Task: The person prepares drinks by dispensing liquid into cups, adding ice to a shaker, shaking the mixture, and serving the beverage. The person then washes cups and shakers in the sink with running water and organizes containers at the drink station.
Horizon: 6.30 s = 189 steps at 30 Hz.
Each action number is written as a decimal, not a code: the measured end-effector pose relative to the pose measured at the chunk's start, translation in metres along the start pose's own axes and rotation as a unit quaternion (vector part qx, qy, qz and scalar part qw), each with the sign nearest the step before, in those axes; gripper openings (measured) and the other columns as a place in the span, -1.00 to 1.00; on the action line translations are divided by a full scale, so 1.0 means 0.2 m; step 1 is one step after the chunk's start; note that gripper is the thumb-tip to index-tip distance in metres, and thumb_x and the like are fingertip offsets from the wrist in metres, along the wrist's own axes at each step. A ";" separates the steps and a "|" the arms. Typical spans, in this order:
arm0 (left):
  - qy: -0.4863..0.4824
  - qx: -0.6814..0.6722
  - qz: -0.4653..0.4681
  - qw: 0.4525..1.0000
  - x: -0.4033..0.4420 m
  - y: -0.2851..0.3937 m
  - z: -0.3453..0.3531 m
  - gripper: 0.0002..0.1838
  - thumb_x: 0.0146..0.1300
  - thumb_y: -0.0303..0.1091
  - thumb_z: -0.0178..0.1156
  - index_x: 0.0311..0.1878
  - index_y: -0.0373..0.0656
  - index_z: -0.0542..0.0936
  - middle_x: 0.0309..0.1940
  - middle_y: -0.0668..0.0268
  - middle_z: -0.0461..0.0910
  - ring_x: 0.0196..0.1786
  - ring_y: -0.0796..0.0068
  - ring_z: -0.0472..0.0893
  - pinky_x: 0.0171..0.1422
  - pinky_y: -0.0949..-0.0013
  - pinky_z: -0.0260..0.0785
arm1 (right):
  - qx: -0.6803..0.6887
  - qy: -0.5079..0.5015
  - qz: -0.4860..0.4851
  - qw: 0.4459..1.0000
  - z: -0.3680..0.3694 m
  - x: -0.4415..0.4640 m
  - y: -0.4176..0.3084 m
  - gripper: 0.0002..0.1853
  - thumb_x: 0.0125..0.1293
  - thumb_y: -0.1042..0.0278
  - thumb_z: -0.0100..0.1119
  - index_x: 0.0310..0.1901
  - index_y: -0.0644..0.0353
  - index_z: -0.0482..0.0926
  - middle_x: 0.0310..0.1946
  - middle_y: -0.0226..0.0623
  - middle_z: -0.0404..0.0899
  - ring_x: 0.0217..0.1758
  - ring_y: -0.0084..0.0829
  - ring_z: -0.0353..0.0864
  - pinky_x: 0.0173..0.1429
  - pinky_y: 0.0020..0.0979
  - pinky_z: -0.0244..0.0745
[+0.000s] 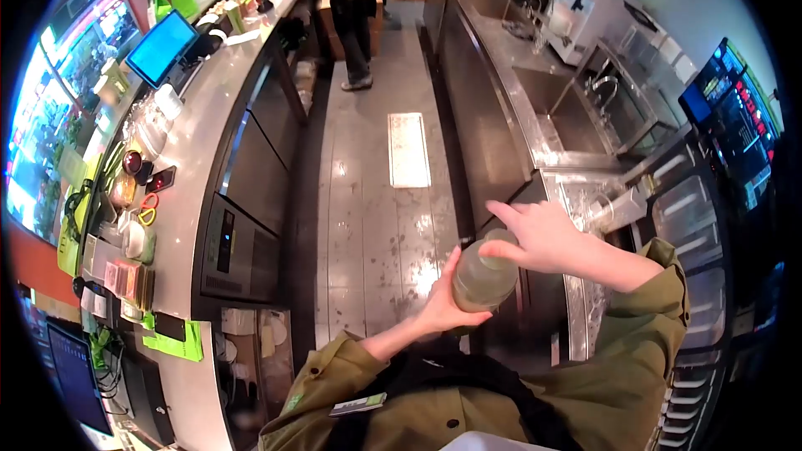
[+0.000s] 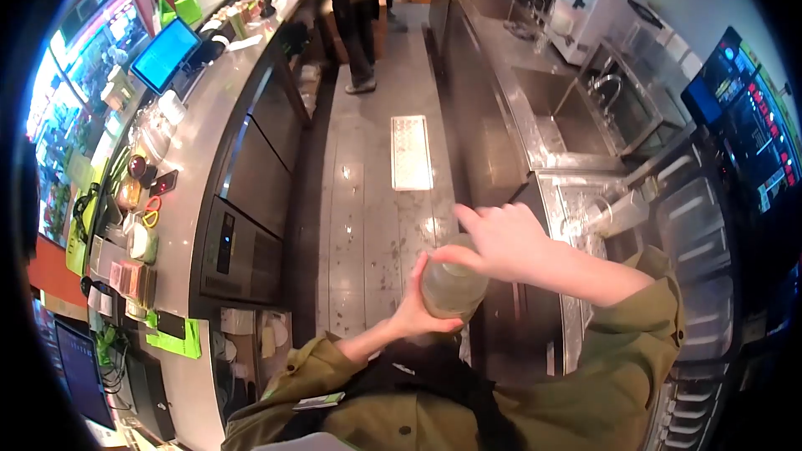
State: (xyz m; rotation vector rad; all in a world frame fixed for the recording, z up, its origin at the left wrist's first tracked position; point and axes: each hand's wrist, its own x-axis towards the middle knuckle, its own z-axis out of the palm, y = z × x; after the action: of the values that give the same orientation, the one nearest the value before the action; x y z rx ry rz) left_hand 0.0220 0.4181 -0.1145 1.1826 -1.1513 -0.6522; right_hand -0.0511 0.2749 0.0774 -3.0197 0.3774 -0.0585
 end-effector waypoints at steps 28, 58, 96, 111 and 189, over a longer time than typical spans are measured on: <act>-0.334 -0.161 -0.148 0.917 0.35 -0.01 0.79 0.33 -0.50 -0.18 0.56 0.33 -0.11 -0.16 0.21 0.11 0.14 0.24 0.25 0.23 0.30 0.15 0.06 | 0.110 0.251 0.318 0.908 0.44 -1.62 0.95 -0.56 -0.07 0.28 0.14 -0.14 0.35 0.39 -0.27 -0.07 0.37 -0.24 -0.12 0.39 -0.16 -0.25 0.33; -0.535 -0.075 -0.229 0.810 1.17 0.23 1.08 0.16 -0.30 -0.09 0.43 0.32 -0.20 -0.09 0.24 0.20 0.06 0.31 0.37 0.04 0.37 0.27 -0.14 | 0.395 0.266 0.321 0.819 0.58 -1.63 1.35 -0.40 -0.13 0.43 0.36 0.02 0.26 0.35 -0.08 -0.22 0.49 0.01 -0.41 0.47 0.10 -0.40 0.34; -0.503 0.737 0.376 0.249 1.05 0.57 1.60 -0.58 0.31 -0.13 -0.24 0.24 0.28 0.19 -0.02 -0.06 0.40 -0.02 -0.13 0.41 -0.11 -0.20 0.28 | 0.485 0.412 0.342 0.691 1.02 -1.44 1.00 -0.43 -0.10 0.42 0.35 -0.03 0.31 0.31 -0.20 -0.14 0.45 -0.14 -0.33 0.47 -0.07 -0.35 0.39; -0.445 0.728 0.460 0.247 1.03 0.54 1.69 -0.60 0.30 -0.12 -0.26 0.22 0.28 0.17 0.00 -0.09 0.38 -0.05 -0.12 0.45 -0.06 -0.14 0.31 | 0.430 0.444 0.348 0.705 1.13 -1.53 1.05 -0.44 0.01 0.40 0.29 0.00 0.35 0.22 -0.13 -0.09 0.40 -0.08 -0.25 0.42 0.01 -0.34 0.32; -0.455 0.713 0.467 0.258 1.16 0.54 1.66 -0.07 -0.01 -0.20 0.17 0.35 0.42 -0.18 0.02 -0.03 0.29 0.02 0.10 0.37 0.13 0.17 0.19 | 0.449 0.369 0.405 0.706 1.13 -1.56 1.09 -0.44 0.05 0.24 0.27 0.02 0.27 0.26 -0.13 -0.09 0.48 -0.07 -0.27 0.51 0.01 -0.31 0.39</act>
State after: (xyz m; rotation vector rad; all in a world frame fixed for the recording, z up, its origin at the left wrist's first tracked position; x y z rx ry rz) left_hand -0.2276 0.1251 0.0520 0.8624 -3.3933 1.3576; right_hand -0.3952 0.1632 -0.1766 -1.5387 1.2370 -1.0301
